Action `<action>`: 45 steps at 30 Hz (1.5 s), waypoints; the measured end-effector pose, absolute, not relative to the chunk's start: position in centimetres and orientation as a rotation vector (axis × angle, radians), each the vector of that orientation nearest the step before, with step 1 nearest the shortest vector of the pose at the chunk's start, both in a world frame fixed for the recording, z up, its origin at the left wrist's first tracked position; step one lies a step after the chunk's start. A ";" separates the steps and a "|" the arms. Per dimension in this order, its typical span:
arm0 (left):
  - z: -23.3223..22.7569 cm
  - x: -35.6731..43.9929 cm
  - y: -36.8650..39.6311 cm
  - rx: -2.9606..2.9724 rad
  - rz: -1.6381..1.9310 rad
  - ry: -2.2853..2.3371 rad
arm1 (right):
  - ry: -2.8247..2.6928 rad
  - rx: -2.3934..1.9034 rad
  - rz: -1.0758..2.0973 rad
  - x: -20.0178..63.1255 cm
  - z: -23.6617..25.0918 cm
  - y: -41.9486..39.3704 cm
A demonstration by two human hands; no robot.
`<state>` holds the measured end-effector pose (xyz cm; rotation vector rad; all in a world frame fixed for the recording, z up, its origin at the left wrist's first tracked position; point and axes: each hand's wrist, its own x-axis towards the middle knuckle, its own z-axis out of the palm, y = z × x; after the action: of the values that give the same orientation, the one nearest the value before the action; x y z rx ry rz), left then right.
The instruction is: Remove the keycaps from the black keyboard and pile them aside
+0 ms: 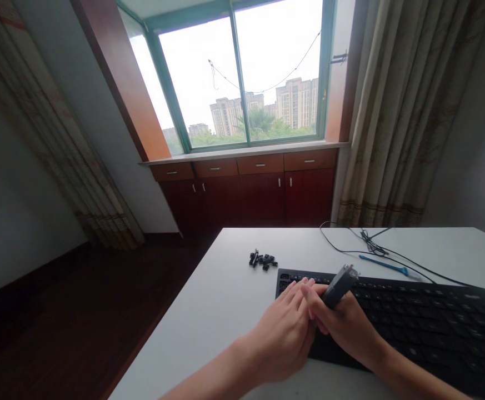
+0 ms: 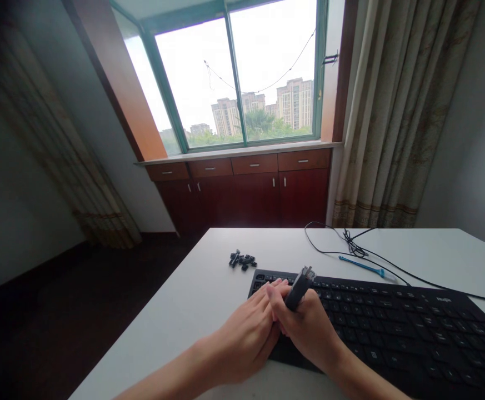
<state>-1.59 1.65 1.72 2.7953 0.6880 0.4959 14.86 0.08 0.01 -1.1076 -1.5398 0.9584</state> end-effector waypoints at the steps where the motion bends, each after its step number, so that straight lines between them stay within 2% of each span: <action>1: 1.8 -1.6 1.6 2.787 0.509 0.684 | -1.520 -1.109 0.954 14.9 0.0 0.1; 6: 2.0 -1.5 1.6 2.712 0.578 0.728 | -1.264 -1.180 0.880 14.7 0.3 0.8; 11: 2.5 -1.5 1.8 2.663 0.564 0.687 | -1.322 -1.193 0.907 14.7 0.5 1.0; 20: 2.9 -2.2 2.3 2.593 0.642 0.610 | -1.431 -1.294 0.716 15.1 0.9 0.6; 45: 1.8 -2.4 2.6 2.638 0.668 0.641 | -1.593 -1.335 0.723 15.1 1.0 0.3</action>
<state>-2.41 2.58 1.82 2.6383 0.6408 0.6681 15.08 0.26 1.03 -1.3347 -1.5927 0.7228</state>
